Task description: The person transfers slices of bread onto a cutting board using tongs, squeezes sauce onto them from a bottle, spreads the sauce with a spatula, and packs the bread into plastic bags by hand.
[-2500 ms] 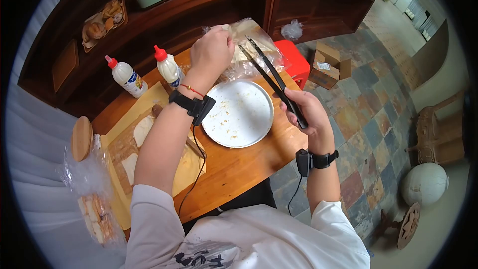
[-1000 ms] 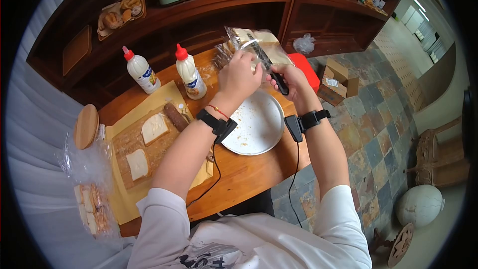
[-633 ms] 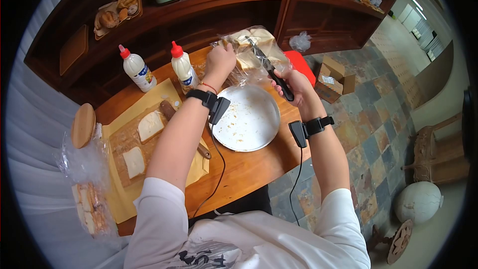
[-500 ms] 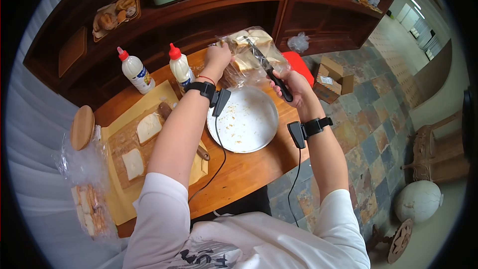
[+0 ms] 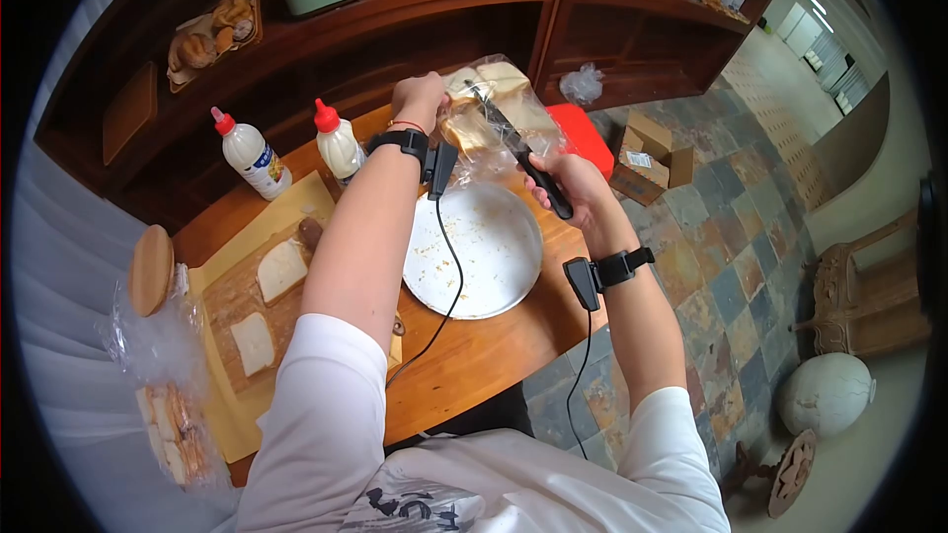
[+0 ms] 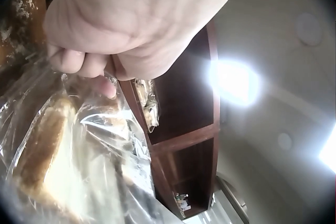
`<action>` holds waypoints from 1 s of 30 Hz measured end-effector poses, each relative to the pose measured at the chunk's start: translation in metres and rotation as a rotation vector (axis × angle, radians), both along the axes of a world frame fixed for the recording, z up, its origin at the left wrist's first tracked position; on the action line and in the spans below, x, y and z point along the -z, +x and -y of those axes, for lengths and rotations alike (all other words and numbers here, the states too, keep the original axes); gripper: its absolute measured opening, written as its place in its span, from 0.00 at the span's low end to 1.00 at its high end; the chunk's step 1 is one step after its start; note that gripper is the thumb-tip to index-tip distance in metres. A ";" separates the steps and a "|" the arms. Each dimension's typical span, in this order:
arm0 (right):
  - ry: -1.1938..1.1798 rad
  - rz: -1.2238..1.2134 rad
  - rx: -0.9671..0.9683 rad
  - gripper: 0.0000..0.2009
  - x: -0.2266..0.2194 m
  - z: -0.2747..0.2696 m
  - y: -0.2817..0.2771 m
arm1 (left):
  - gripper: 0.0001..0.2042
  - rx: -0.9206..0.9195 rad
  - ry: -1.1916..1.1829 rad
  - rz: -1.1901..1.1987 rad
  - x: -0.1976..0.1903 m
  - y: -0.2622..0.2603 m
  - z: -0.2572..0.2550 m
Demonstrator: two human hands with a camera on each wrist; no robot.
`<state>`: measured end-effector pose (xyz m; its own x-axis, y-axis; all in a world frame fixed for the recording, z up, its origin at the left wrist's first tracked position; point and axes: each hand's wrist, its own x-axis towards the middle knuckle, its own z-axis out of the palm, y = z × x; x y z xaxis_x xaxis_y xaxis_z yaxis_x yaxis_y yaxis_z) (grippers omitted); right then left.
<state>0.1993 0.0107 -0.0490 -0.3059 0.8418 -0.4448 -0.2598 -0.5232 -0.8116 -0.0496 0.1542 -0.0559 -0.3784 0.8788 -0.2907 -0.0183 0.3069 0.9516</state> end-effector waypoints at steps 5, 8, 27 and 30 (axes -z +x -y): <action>0.007 0.018 0.006 0.10 -0.002 0.004 0.006 | 0.09 -0.027 -0.119 -0.200 0.020 -0.005 -0.034; 0.019 0.021 0.008 0.10 0.001 0.005 0.007 | 0.12 -0.090 -0.147 -0.284 0.003 0.007 -0.018; -0.005 -0.075 -0.006 0.14 0.009 0.068 0.060 | 0.13 -0.144 -0.133 -0.542 -0.012 -0.008 -0.021; 0.054 0.003 0.055 0.14 0.008 0.097 0.071 | 0.13 -0.161 -0.106 -0.516 -0.022 -0.002 -0.008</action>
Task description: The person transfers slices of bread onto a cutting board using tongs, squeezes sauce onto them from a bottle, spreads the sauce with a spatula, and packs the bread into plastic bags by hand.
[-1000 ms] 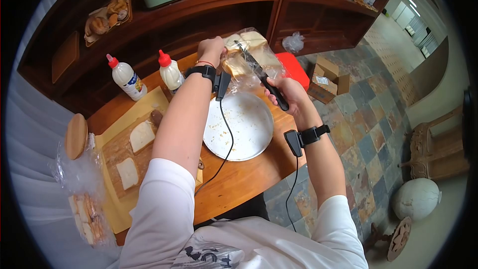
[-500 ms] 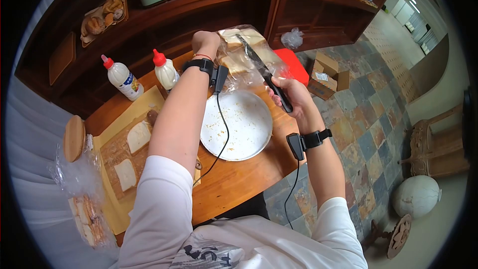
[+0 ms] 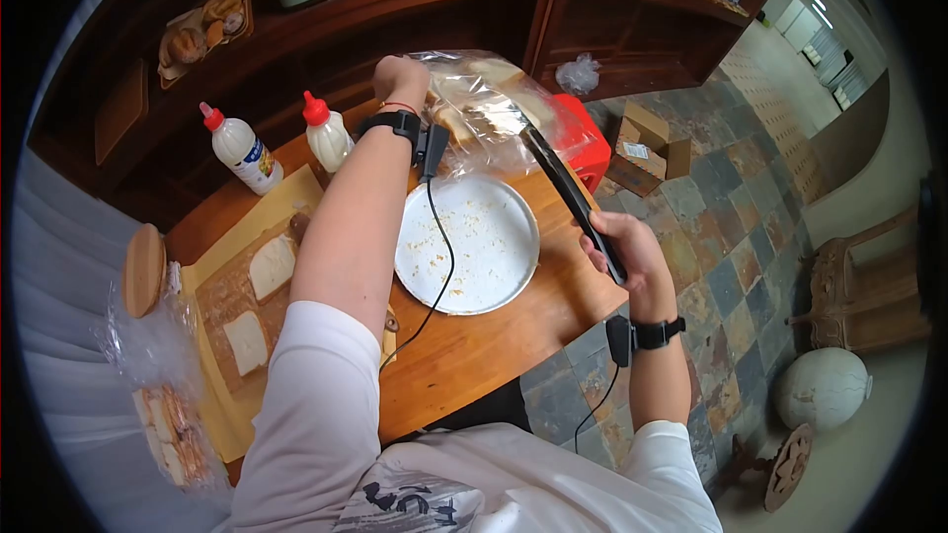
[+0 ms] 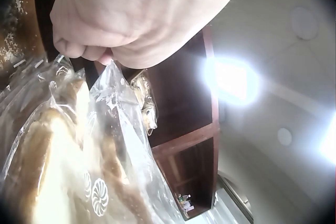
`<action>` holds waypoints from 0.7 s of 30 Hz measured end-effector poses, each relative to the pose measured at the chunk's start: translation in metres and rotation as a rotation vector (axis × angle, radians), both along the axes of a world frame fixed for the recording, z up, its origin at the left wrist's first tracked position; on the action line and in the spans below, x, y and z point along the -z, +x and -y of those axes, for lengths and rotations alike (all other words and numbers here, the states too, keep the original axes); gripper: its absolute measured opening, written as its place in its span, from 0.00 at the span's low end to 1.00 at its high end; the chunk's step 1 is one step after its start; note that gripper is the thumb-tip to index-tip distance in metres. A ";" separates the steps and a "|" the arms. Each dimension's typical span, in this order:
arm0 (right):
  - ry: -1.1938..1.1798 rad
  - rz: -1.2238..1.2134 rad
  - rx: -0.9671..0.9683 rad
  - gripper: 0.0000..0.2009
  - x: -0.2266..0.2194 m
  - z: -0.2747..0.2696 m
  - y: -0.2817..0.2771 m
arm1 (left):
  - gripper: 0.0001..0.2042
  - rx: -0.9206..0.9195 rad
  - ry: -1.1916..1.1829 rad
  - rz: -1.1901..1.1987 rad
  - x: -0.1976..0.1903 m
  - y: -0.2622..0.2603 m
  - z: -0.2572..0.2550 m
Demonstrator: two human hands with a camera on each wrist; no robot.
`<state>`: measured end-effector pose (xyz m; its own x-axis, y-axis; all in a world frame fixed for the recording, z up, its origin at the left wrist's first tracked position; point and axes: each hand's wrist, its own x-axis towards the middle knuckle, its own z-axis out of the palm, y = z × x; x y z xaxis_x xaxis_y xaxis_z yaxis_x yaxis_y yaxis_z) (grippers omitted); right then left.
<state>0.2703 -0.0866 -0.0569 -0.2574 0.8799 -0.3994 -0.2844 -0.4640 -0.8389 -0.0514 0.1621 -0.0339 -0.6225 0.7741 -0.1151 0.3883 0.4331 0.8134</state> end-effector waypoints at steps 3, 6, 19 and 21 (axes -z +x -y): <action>0.045 0.011 0.021 0.14 0.003 0.029 0.010 | 0.14 -0.032 0.021 0.059 0.008 0.005 -0.007; 0.028 -0.030 0.089 0.15 0.012 0.055 0.022 | 0.17 -0.005 0.034 0.070 0.003 0.009 0.005; 0.046 -0.093 0.197 0.16 0.015 0.129 0.017 | 0.15 0.443 0.344 0.191 -0.021 0.019 0.136; 0.057 -0.102 0.153 0.17 0.013 0.134 0.005 | 0.15 0.469 0.397 0.307 -0.032 0.014 0.166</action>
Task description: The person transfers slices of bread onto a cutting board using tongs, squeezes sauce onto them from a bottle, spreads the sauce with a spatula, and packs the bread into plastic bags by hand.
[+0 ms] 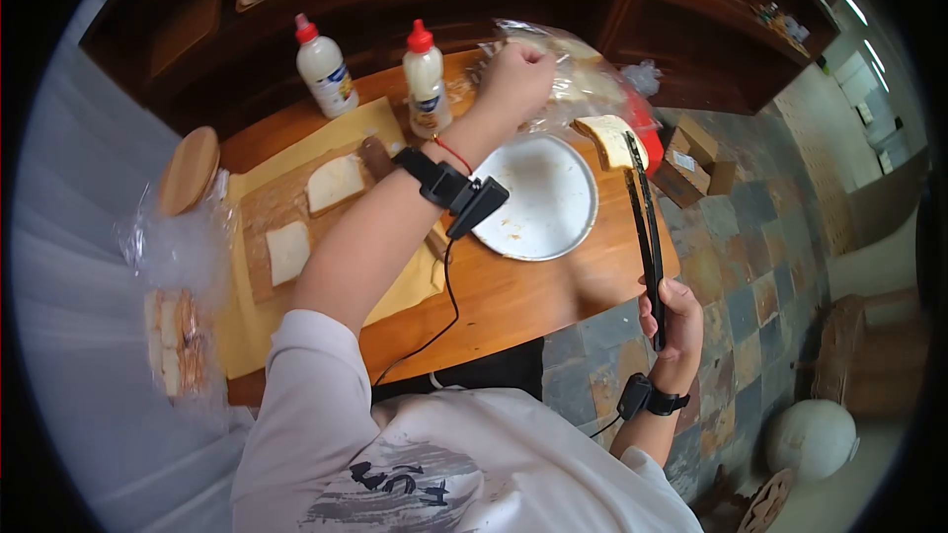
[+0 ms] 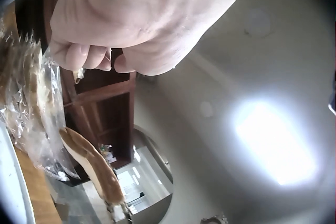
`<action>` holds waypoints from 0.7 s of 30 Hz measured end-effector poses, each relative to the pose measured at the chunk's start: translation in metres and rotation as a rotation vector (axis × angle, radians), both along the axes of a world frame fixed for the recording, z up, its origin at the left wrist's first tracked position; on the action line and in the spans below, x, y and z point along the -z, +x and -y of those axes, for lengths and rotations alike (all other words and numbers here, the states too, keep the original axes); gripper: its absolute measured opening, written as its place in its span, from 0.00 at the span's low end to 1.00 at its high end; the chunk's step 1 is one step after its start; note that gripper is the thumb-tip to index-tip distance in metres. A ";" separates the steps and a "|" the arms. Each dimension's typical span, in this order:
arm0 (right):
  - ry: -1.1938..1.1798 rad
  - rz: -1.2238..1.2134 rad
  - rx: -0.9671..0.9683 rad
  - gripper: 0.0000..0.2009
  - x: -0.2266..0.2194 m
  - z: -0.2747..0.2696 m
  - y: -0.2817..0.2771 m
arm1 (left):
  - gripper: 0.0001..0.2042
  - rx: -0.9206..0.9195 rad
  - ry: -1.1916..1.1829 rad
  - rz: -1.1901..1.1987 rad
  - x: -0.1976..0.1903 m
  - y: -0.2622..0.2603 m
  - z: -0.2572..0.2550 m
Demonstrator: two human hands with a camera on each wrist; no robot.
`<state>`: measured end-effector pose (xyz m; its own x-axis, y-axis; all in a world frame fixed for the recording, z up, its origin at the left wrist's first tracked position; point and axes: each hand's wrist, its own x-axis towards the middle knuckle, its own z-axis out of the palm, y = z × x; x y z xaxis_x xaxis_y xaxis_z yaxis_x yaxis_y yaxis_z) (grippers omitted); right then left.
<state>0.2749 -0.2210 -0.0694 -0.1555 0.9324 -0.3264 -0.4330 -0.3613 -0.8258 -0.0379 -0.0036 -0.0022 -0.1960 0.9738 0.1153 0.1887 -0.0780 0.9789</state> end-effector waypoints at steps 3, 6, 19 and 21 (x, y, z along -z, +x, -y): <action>0.018 0.018 -0.083 0.17 -0.006 0.007 -0.022 | 0.13 0.009 -0.016 0.089 -0.014 -0.028 0.049; 0.025 0.031 -0.162 0.18 -0.009 0.012 -0.048 | 0.09 0.031 -0.013 0.229 -0.027 -0.075 0.102; -0.133 0.084 -0.562 0.11 0.005 0.020 -0.178 | 0.07 -0.465 -0.033 0.670 0.037 -0.260 0.304; -0.150 0.103 -0.626 0.10 0.011 0.019 -0.196 | 0.07 -0.489 -0.049 0.711 0.055 -0.270 0.323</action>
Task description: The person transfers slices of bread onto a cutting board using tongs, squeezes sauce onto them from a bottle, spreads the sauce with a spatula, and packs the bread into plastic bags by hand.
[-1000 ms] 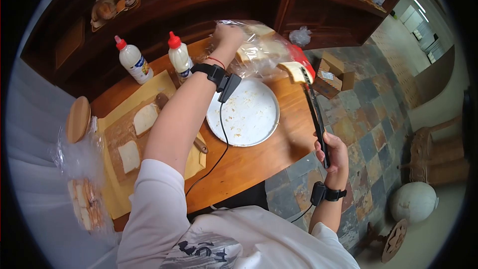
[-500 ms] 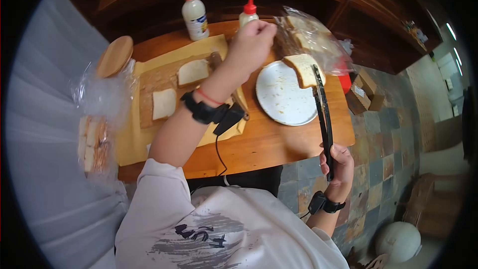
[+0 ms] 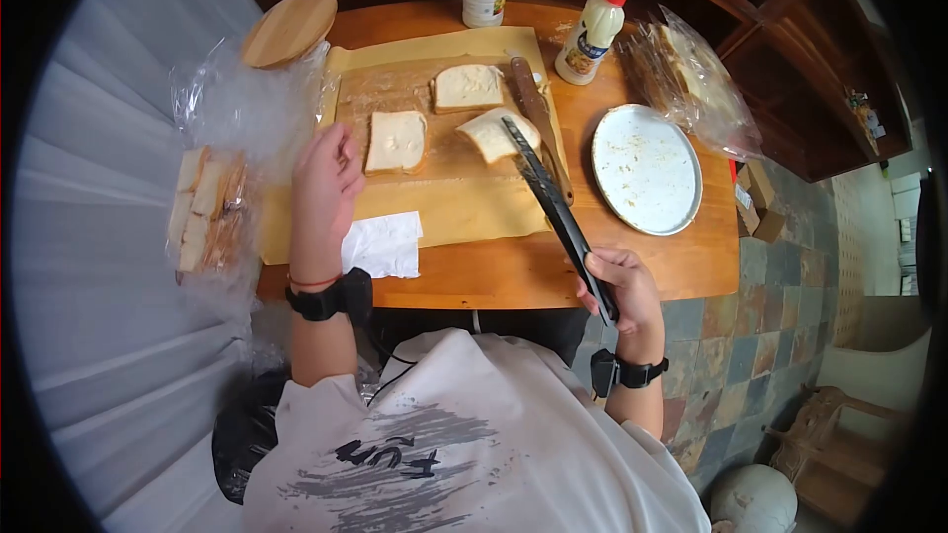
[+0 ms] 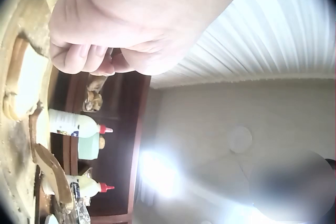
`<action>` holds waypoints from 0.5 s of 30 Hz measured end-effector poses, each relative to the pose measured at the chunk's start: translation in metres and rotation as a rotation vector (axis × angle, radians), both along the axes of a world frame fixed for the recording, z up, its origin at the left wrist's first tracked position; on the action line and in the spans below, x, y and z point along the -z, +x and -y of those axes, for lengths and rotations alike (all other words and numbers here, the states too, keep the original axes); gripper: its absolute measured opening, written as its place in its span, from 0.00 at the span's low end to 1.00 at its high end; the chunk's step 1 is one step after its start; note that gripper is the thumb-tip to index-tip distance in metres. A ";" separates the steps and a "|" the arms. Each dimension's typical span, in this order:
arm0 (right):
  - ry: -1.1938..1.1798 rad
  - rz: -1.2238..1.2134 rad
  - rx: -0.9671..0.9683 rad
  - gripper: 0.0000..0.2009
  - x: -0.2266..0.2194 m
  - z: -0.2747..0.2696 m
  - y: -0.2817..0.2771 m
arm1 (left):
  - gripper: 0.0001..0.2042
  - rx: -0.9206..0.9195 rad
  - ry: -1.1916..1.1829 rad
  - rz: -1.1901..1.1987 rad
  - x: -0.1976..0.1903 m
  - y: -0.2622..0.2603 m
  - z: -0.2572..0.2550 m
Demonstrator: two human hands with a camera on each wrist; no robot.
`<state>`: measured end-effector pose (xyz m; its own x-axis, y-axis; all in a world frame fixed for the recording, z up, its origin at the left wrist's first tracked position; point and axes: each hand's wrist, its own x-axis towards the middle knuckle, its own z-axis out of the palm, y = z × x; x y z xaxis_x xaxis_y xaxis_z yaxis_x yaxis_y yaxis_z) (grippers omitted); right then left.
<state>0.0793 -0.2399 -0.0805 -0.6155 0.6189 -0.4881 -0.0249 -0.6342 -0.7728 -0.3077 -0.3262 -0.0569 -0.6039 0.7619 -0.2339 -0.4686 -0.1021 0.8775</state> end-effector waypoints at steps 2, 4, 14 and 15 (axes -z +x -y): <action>-0.011 0.002 -0.006 0.09 0.001 0.000 -0.015 | 0.08 -0.014 -0.014 0.046 0.011 -0.005 0.013; -0.006 0.038 -0.016 0.09 -0.004 0.001 -0.029 | 0.07 -0.028 -0.026 0.082 0.018 -0.008 0.023; 0.024 0.210 -0.028 0.11 0.004 0.021 -0.036 | 0.07 -0.053 -0.014 0.140 0.026 -0.016 0.031; 0.025 0.213 -0.023 0.11 0.004 0.022 -0.036 | 0.07 -0.045 -0.010 0.144 0.026 -0.015 0.030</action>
<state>0.0430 -0.2619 -0.0846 -0.5144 0.6194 -0.5931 0.1548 -0.6132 -0.7746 -0.3230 -0.3559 -0.0826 -0.5972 0.7319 -0.3281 -0.5851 -0.1177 0.8024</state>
